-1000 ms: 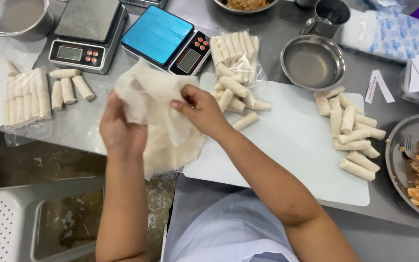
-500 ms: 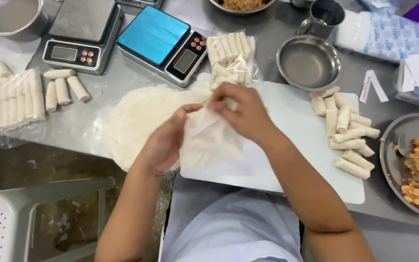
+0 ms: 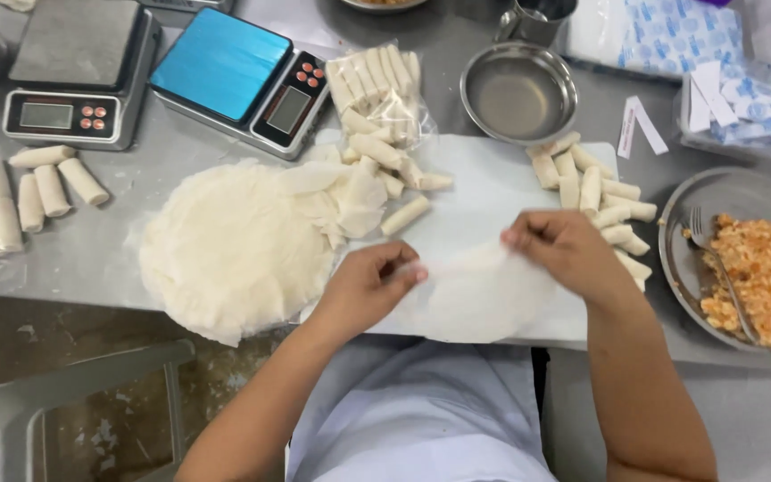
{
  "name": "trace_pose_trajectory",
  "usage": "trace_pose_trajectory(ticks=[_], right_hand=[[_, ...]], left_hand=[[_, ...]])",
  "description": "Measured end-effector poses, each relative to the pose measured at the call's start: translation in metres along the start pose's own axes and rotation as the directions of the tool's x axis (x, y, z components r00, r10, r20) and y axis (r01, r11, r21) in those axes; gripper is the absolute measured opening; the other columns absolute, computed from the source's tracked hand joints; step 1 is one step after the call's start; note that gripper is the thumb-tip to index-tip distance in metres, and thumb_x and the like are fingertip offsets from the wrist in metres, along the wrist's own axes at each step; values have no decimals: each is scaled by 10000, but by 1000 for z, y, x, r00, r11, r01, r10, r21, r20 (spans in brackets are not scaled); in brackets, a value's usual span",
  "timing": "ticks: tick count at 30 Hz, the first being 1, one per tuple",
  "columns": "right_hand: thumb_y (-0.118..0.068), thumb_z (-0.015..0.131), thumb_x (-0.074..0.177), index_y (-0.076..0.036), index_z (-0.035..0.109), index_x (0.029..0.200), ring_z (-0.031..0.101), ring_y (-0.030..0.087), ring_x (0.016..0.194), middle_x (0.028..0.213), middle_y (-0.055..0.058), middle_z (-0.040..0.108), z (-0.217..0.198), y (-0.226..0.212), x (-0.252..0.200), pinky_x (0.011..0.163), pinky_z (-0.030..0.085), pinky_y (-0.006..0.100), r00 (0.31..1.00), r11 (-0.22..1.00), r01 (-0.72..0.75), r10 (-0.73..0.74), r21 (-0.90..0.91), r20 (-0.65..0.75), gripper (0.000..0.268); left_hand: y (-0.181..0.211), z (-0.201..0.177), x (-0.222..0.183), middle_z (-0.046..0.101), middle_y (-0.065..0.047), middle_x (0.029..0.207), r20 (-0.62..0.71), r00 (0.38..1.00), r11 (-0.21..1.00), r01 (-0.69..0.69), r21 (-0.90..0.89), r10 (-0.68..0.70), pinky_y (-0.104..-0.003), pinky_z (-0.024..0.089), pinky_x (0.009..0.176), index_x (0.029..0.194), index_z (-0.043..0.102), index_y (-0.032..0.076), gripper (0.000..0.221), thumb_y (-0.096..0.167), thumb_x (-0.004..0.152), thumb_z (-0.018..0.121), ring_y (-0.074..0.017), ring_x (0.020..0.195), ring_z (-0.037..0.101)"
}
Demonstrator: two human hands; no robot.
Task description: Manually filling and rolling spring rolls or similar food items on a production table.
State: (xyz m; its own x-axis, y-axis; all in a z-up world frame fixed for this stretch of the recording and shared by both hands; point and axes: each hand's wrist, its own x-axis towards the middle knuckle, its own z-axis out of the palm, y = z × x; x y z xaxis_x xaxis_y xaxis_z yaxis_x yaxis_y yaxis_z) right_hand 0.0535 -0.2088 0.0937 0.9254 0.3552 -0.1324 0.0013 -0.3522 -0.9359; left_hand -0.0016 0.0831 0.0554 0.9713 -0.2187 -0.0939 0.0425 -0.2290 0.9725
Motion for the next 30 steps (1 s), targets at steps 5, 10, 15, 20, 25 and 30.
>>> trace_pose_trajectory(ticks=[5, 10, 15, 20, 25, 30], right_hand=[[-229, 623, 1079, -40, 719, 919, 589, 182, 772, 819, 76, 651, -9, 4, 6, 809, 477, 300, 900, 923, 335, -373, -191, -226, 266], [-100, 562, 1110, -25, 689, 1184, 627, 353, 1130, 1142, 110, 673, -12, 23, -17, 1028, 451, 472, 773, 732, 322, -569, -600, -279, 165], [-143, 587, 1062, -73, 694, 1139, 600, 313, 1095, 1132, 118, 661, -1, 87, -44, 1014, 435, 417, 831, 753, 163, -454, -638, -322, 149], [-442, 677, 939, -194, 737, 1115, 599, 241, 1036, 1095, 10, 676, 25, 106, -62, 908, 394, 449, 868, 540, 193, -484, -819, -115, 310], [-190, 790, 963, -72, 754, 1022, 689, 275, 989, 1024, 66, 751, -55, 140, -109, 933, 515, 421, 801, 582, 32, -501, -813, -327, 136], [-596, 664, 1051, -330, 841, 1046, 778, 313, 808, 1004, 68, 754, -152, 193, -168, 605, 617, 398, 513, -190, -847, -40, -497, -858, 319]], left_hand=[[12, 23, 7, 662, 1, 720, -233, 849, 870, -411, 273, 475, -287, 525, 608, 979, 761, 151, 103, 219, 901, 770, -167, 648, 621], [-9, 84, -19, 694, -145, 916, -13, 628, 538, -655, 531, 778, -394, 544, 596, 1156, 736, 59, 202, 117, 993, 631, -307, 750, 666], [-43, 92, -29, 666, -216, 1276, 298, 720, 649, -694, 312, 626, -498, 463, 1051, 1254, 628, -37, 426, 9, 839, 541, -399, 1204, 614], [-42, 72, -16, 593, -152, 1058, 249, 872, 606, -474, 639, 420, -501, 413, 779, 1075, 585, 80, 219, 259, 950, 570, -373, 893, 572], [-37, 74, -15, 575, -137, 899, 280, 870, 637, -490, 596, 407, -488, 416, 712, 937, 589, 63, 209, 266, 977, 558, -362, 806, 562], [-38, 68, 11, 557, -139, 923, 232, 887, 648, -451, 613, 398, -476, 453, 751, 976, 583, 48, 243, 276, 1021, 510, -355, 857, 540]])
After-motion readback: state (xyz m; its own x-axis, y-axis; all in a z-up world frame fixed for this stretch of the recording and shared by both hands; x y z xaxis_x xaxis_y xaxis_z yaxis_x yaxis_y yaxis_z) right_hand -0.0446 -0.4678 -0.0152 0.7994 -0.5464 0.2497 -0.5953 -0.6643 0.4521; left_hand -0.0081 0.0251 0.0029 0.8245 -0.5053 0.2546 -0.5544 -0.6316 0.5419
